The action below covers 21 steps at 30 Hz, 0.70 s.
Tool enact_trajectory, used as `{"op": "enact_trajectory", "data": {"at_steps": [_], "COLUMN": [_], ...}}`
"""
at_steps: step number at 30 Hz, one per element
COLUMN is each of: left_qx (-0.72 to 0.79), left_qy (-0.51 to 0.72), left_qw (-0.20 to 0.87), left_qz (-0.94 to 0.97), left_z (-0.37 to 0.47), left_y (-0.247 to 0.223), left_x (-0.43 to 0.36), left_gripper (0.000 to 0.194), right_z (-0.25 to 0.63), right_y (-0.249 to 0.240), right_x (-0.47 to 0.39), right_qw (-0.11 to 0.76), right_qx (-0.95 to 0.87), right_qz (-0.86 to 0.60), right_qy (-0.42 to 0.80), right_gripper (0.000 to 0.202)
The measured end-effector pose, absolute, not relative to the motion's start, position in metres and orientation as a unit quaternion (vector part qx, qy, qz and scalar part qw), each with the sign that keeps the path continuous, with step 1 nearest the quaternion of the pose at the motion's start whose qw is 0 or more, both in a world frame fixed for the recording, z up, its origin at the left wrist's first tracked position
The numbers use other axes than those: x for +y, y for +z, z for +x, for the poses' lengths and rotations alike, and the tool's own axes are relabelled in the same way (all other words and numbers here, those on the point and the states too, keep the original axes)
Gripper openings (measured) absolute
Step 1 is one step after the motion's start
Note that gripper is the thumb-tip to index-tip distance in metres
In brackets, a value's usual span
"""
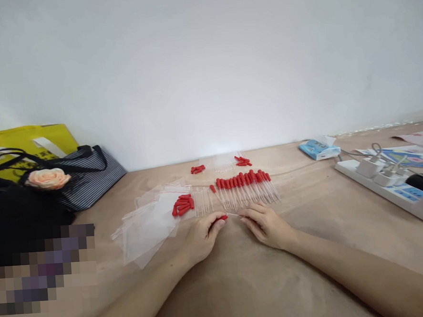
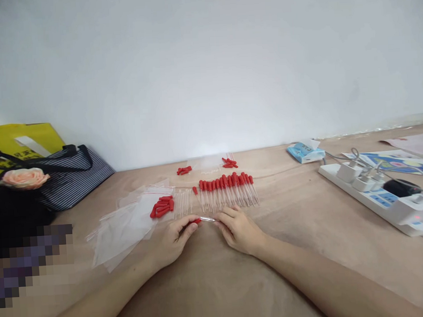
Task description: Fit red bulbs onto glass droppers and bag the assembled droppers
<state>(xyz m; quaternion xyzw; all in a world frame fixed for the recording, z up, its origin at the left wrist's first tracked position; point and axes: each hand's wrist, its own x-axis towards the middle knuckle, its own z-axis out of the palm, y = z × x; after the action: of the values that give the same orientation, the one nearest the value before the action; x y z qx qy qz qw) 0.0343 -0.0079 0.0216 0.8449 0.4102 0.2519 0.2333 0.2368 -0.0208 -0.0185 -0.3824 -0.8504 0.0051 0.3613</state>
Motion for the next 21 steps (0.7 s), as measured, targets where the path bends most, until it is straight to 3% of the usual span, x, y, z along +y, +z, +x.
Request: {"op": "enact_trajectory", "data": {"at_steps": [12, 21], "left_qx": [0.435, 0.402], "left_qy": [0.264, 0.239], "left_qw": [0.256, 0.190], "left_qz": [0.822, 0.863], "left_z": [0.0352, 0.0333], "left_y": [0.0193, 0.0200], "left_x": [-0.0055, -0.0084], "left_gripper": [0.019, 0.016], "right_z": [0.2329, 0.2388], "right_y": [-0.0182, -0.0141], "right_x": [-0.0204, -0.0150], "right_qw": [0.345, 0.306], "right_qx": [-0.866, -0.894], "right_qz": [-0.361, -0.324], "right_qy": [0.015, -0.048], "right_gripper": [0.018, 0.019]}}
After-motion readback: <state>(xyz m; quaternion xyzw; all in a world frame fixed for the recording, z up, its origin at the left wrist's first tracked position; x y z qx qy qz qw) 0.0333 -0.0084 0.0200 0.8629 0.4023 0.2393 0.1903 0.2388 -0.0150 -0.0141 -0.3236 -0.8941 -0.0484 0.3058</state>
